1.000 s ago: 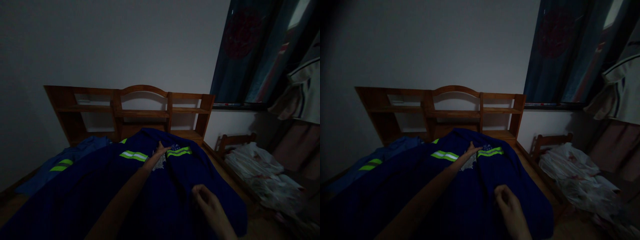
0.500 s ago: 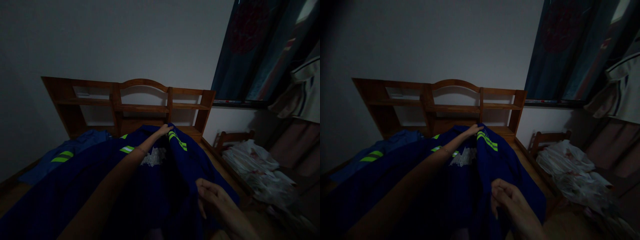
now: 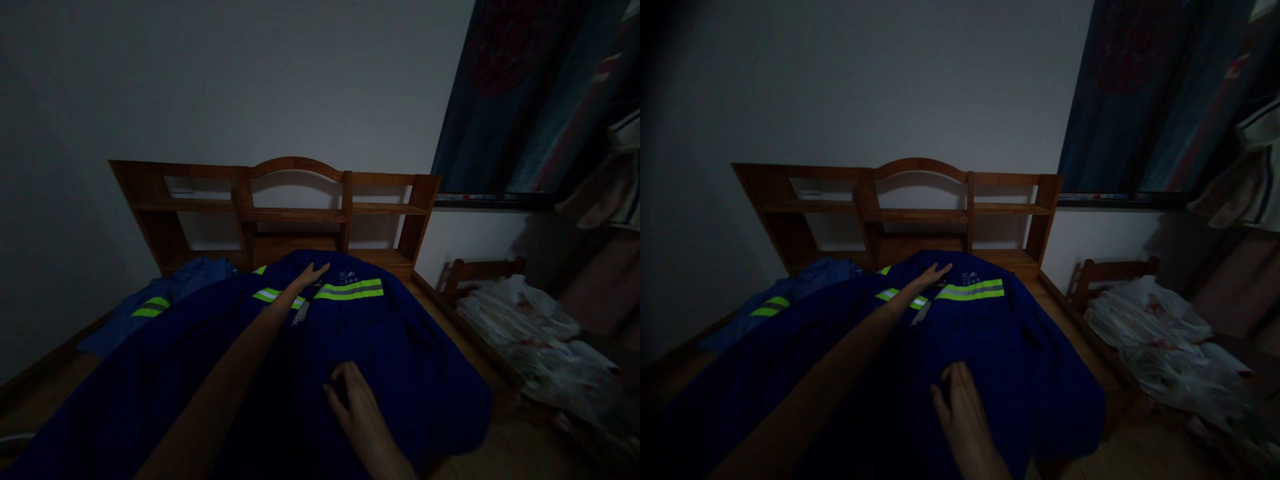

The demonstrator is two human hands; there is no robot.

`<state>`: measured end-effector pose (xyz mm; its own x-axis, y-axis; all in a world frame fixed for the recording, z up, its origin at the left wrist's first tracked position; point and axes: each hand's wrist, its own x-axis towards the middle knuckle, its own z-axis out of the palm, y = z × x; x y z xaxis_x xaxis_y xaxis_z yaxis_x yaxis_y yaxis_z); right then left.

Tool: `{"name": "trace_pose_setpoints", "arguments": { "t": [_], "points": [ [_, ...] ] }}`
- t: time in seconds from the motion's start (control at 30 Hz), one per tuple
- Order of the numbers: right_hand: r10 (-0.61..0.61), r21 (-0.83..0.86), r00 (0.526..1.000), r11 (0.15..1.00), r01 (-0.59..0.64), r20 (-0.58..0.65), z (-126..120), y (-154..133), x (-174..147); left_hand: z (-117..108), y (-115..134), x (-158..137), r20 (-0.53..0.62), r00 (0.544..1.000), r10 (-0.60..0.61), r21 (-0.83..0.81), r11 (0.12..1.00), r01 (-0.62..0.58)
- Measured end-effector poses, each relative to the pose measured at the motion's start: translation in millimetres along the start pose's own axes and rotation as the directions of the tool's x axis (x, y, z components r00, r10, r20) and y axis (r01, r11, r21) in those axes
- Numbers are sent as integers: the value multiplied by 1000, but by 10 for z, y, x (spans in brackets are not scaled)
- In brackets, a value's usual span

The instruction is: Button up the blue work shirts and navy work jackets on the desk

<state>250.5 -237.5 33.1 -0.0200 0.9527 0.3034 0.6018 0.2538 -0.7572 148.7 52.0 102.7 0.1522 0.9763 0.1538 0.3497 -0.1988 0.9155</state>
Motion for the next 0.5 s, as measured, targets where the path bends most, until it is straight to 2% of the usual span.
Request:
{"name": "trace_pose_setpoints", "arguments": {
  "t": [0.13, 0.23, 0.3, 0.37, 0.4, 0.5],
  "points": [
    [-51, -111, 998, 993, 46, -44, -58, 310, -208, -129, -173, -492, -91, 995, 28, 154, 988, -14],
    [-69, -107, 998, 992, 66, -16, -232, 360, -144, -256, -202, -1183, -45, 980, 196, 345, 923, -169],
    [-74, -111, 997, 991, 73, -9, -352, 298, 52, -321, -208, -1770, 18, 987, 162, 369, 916, -157],
    [-124, -156, 992, 980, 123, 6, -436, 188, 373, -339, -220, -2336, 69, 997, 45, 325, 944, -65],
    [-170, -198, 985, 965, 173, 29, -453, 127, 571, -326, -231, -2576, 52, 998, -21, 301, 954, 5],
    [-314, -352, 933, 865, 357, 176, -372, -35, 1223, -218, -276, -3057, 30, 992, -122, 254, 961, 111]
  ]
}}
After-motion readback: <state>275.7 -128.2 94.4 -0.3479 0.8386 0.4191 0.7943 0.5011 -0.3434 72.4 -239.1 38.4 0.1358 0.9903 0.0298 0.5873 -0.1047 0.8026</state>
